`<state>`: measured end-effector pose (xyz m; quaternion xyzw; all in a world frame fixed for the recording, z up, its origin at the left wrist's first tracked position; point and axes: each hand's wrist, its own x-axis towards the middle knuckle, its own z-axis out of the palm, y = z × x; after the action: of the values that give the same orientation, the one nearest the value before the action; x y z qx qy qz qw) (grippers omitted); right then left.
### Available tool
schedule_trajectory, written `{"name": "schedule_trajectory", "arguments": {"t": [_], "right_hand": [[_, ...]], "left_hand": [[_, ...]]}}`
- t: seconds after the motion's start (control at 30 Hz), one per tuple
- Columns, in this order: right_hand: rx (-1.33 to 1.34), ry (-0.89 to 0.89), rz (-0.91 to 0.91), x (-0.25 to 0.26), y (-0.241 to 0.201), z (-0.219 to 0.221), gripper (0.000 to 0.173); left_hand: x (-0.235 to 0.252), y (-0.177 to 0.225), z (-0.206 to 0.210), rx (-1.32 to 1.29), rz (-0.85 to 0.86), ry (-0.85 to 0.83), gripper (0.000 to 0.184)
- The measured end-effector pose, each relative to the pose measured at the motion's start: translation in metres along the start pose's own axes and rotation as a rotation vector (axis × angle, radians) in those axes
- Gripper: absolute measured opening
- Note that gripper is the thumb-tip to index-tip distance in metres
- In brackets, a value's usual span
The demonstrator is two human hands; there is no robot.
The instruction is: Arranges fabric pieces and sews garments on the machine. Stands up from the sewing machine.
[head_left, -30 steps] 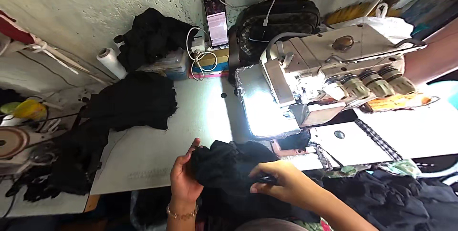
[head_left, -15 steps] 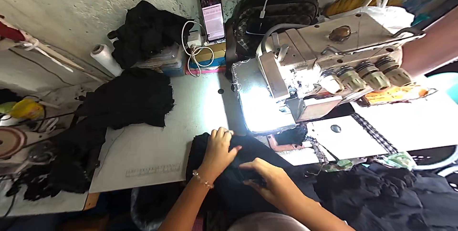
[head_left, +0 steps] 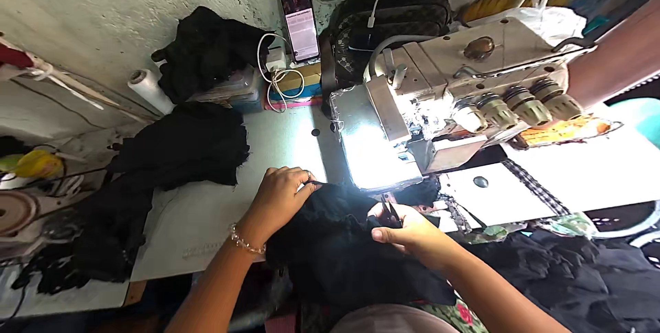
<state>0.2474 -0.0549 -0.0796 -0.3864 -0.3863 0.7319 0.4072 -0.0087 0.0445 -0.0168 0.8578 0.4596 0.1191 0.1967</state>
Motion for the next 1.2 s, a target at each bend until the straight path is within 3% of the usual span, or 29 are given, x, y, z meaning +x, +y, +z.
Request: {"name": "schedule_trajectory", "arguments": {"t": [0.07, 0.13, 0.23, 0.3, 0.43, 0.53, 0.67, 0.8, 0.9, 0.97, 1.07, 1.2], "right_hand": [[0.09, -0.065, 0.075, 0.0, -0.005, -0.002, 0.009], [0.038, -0.033, 0.031, 0.0, -0.006, -0.001, 0.009], [-0.477, 0.223, -0.366, 0.001, 0.003, 0.001, 0.011], [-0.85, 0.362, -0.574, 0.001, 0.004, 0.0, 0.018], [-1.118, 0.499, -0.738, -0.003, 0.005, -0.004, 0.022], [-1.046, 0.41, -0.821, -0.01, 0.007, 0.008, 0.021], [-0.864, 0.01, -0.861, -0.034, 0.001, 0.065, 0.011], [-0.791, 0.146, -0.924, 0.011, -0.004, 0.069, 0.012], [-0.708, 0.153, -0.846, 0.03, -0.006, 0.055, 0.017], [-0.663, 0.15, -0.794, 0.028, -0.008, 0.051, 0.017], [-0.576, 0.139, -0.747, 0.027, -0.005, 0.05, 0.018], [-0.563, 0.183, -0.743, 0.028, -0.004, 0.049, 0.016]], "left_hand": [[0.006, 0.01, -0.019, -0.056, -0.038, -0.112, 0.028], [0.011, 0.019, -0.032, -0.253, -0.136, -0.262, 0.029], [0.009, 0.022, -0.038, -0.47, -0.152, -0.365, 0.026], [0.006, 0.018, -0.041, -0.352, -0.15, -0.373, 0.041], [0.001, 0.003, -0.045, 0.054, -0.227, -0.179, 0.023], [-0.004, -0.003, -0.046, 0.063, -0.272, -0.053, 0.015], [-0.011, 0.013, -0.05, -0.235, -0.255, -0.064, 0.026], [-0.03, 0.051, -0.049, -0.278, -0.015, -0.142, 0.025], [-0.037, 0.048, -0.062, -0.209, -0.015, -0.117, 0.031], [-0.039, 0.033, -0.07, -0.38, -0.035, -0.141, 0.022], [-0.039, 0.023, -0.068, -0.599, -0.034, -0.153, 0.023], [-0.036, 0.025, -0.053, -0.49, -0.053, 0.031, 0.02]]}}
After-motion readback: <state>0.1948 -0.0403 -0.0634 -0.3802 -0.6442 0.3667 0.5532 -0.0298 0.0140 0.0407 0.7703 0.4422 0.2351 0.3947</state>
